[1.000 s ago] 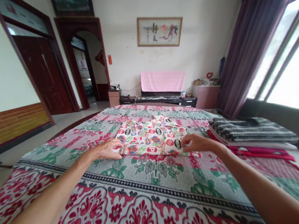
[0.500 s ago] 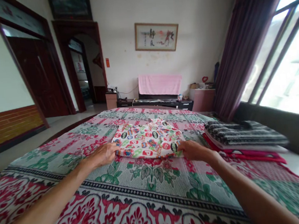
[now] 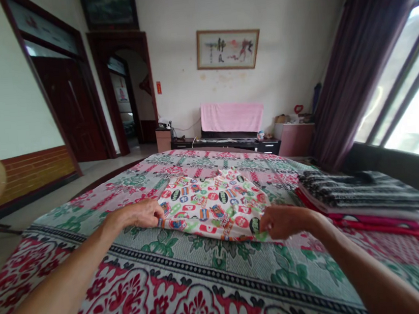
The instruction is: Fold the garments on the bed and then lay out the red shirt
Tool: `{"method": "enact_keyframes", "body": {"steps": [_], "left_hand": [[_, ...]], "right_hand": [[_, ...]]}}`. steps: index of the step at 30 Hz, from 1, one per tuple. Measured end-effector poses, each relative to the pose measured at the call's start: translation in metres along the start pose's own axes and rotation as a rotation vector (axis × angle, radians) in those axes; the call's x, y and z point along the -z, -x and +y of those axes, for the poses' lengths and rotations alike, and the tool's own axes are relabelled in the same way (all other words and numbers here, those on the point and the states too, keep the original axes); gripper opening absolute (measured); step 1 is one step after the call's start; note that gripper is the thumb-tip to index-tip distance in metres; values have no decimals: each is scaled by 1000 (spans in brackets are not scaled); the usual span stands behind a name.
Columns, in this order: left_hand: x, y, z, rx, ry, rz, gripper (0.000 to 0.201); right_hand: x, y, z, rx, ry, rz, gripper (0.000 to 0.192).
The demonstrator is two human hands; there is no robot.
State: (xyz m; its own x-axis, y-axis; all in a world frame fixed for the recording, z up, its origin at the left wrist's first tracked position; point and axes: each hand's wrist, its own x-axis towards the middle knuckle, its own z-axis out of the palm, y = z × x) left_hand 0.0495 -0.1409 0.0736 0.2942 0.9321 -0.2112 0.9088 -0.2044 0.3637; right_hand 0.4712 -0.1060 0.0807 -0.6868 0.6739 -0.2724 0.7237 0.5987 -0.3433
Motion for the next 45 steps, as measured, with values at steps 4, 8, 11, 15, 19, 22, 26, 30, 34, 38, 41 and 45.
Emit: {"method": "enact_keyframes", "body": {"steps": [4, 8, 11, 15, 19, 22, 26, 30, 34, 38, 41, 45], "left_hand": [[15, 6, -14, -14, 118, -28, 26], [19, 5, -30, 75, 77, 64, 29], [13, 2, -37, 76, 61, 6, 34], [6, -4, -44, 59, 40, 3, 29], [7, -5, -44, 65, 79, 65, 24], [7, -4, -38, 91, 157, 141, 22], [4, -5, -32, 158, 325, 269, 22], [1, -6, -32, 171, 525, 298, 23], [2, -2, -33, 166, 671, 279, 24], [0, -2, -34, 189, 688, 287, 25], [-5, -7, -36, 258, 573, 279, 27], [-6, -16, -39, 289, 381, 271, 27]], "right_hand": [[8, 1, -1, 37, -121, -25, 26], [5, -16, 15, 51, -63, 329, 27], [-6, -31, 33, 26, 83, 554, 29], [-22, -42, 49, 2, 216, 582, 31], [-28, -45, 51, -55, 273, 553, 31], [-28, -46, 47, -96, 267, 577, 31], [-28, -47, 48, -101, 232, 632, 30], [-28, -46, 54, -111, 201, 742, 29], [-26, -48, 60, -98, 171, 884, 29], [-27, -50, 66, -61, 158, 929, 29], [-29, -49, 68, -63, 181, 856, 33], [-25, -48, 57, -1, 212, 860, 35]]}}
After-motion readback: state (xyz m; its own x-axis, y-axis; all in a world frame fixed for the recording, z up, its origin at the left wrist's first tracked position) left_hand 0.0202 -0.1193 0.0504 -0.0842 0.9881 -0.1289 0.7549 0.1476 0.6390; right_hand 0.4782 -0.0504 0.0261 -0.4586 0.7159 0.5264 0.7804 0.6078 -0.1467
